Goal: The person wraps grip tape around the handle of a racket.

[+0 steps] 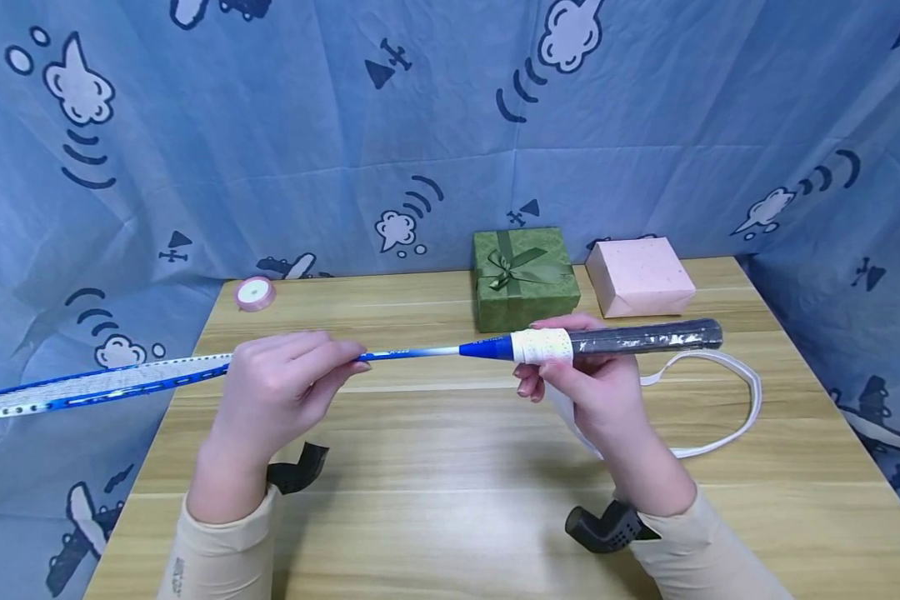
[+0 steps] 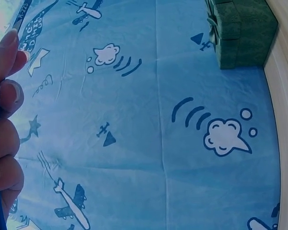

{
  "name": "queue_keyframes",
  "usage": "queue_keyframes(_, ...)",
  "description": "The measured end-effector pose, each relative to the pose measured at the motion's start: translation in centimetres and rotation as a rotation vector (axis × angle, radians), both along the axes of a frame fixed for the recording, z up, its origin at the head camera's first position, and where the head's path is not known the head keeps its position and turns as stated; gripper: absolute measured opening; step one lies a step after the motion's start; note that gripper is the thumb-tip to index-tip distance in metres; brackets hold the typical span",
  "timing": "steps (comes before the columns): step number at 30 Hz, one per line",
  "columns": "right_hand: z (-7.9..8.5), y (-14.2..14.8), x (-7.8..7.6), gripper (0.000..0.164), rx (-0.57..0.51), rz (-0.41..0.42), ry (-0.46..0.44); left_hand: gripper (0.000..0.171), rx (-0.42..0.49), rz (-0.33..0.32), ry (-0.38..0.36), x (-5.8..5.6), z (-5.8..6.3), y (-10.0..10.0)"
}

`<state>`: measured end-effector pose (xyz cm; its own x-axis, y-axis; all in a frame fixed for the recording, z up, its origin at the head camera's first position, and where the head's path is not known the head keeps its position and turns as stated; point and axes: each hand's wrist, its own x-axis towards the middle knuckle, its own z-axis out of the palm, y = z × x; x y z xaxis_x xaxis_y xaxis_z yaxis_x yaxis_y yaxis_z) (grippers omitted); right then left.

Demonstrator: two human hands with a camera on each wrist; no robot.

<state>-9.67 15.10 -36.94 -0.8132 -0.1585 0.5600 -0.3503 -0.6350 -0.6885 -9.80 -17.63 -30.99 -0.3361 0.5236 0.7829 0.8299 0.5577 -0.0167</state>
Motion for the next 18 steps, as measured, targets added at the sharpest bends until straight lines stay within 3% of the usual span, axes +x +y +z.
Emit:
queue_keyframes(8, 0.14, 0.11, -0.12, 0.025, 0.006, 0.003, 0.027, 0.028, -0.001, -0.036, -0.048, -0.09, -0.13, -0.19)
queue_keyframes(14, 0.24, -0.02, -0.06, 0.033, 0.014, -0.005, 0.024, 0.028, 0.009, -0.048, -0.086, -0.05, -0.08, -0.42)
queue_keyframes(18, 0.39, -0.18, 0.01, 0.032, -0.007, -0.045, 0.020, 0.026, 0.010, -0.043, -0.077, -0.04, 0.12, -0.46)
